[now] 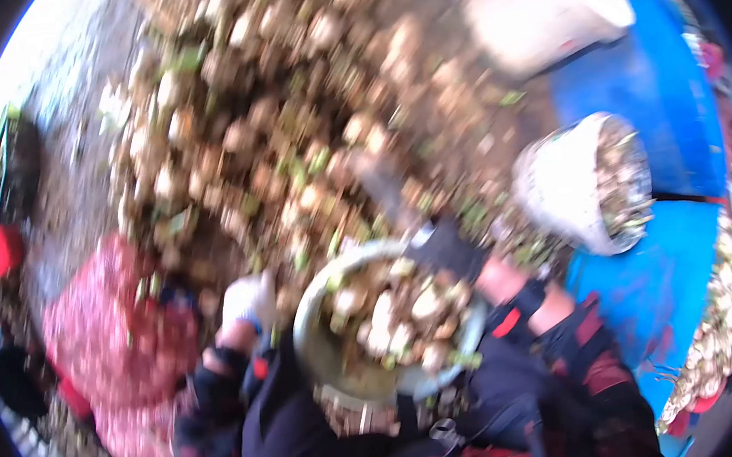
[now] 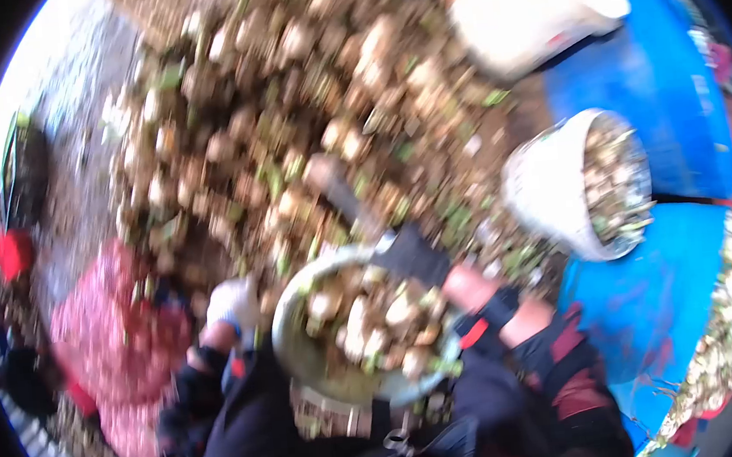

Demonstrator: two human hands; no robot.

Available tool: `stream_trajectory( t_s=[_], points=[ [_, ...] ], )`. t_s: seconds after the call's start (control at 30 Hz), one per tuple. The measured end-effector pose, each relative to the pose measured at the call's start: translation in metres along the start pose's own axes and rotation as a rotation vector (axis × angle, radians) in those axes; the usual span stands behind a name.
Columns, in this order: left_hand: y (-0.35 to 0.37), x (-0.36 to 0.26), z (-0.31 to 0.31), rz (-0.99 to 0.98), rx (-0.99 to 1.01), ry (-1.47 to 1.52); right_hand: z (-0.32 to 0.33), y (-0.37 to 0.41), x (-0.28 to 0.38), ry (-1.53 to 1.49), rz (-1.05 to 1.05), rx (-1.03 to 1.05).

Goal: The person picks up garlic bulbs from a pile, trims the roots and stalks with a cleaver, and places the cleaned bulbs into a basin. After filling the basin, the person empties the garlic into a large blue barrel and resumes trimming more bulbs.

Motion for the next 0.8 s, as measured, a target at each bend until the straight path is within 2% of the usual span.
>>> stream_trajectory(
  t_s=[0.03,0.07,0.1,0.13,0.17,0.2,0.23,0.33,0.37,0.43,0.47,0.5,0.57,0.63,0.73,0.77,0.8],
  points=[
    [-0.003,-0.007,-0.003,-0.030,0.036,-0.005,-0.016,-0.010,-0.021,-0.121,-0.234,0.334],
    [-0.005,-0.009,-0.009,-0.030,0.074,0.009,-0.025,-0.013,-0.046,-0.546,-0.437,0.400],
    [-0.007,-0.018,0.001,-0.041,0.153,-0.021,-0.005,-0.018,-0.018,-0.283,0.007,0.254],
    [-0.007,-0.025,0.011,0.018,0.266,-0.039,-0.025,-0.022,-0.041,-0.439,-0.112,0.254],
    [-0.008,-0.015,-0.017,0.096,0.248,-0.043,0.021,-0.025,0.014,-0.455,-0.064,0.165],
    [0.003,-0.038,0.027,0.004,0.291,-0.087,0.028,-0.032,0.020,-0.468,-0.083,0.181],
    [0.011,-0.045,0.046,0.113,0.289,0.026,0.032,-0.033,0.024,-0.487,-0.116,0.207],
    [0.014,-0.032,0.015,0.042,0.145,0.100,0.086,-0.029,0.060,-0.494,-0.321,0.207],
    [0.012,-0.028,0.015,0.037,0.130,0.112,0.097,-0.028,0.061,-0.485,-0.307,0.180],
    [0.009,-0.014,0.012,0.020,0.132,0.157,0.125,-0.028,0.068,-0.377,0.039,-0.023],
    [0.006,-0.013,0.013,0.004,0.110,0.159,0.143,-0.024,0.076,-0.318,0.067,-0.018],
    [0.002,-0.012,0.016,0.026,0.033,0.316,0.142,-0.027,0.054,-0.399,-0.019,-0.016],
    [-0.006,-0.009,0.023,0.068,-0.107,0.631,0.173,-0.015,0.069,-0.287,0.100,-0.075],
    [-0.014,-0.007,0.029,0.119,-0.233,0.944,0.198,0.003,0.091,-0.188,0.106,-0.101],
    [-0.027,-0.002,0.037,0.215,-0.406,1.412,0.209,0.028,0.107,-0.123,-0.050,-0.025],
    [-0.032,0.000,0.039,0.251,-0.461,1.569,0.204,0.031,0.102,-0.122,-0.051,-0.024],
    [-0.036,0.000,0.043,0.293,-0.513,1.725,0.198,0.033,0.100,-0.143,0.052,-0.043]
  ],
)
Point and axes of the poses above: each hand's wrist, its own y-axis away from the middle knuckle, its own z-axis out of the back of the hand, x = y × z, the point moved 3 cm from there along -y, towards the middle knuckle, and after that the axes turned 12 degrees about -x, right-handed, at the moved point
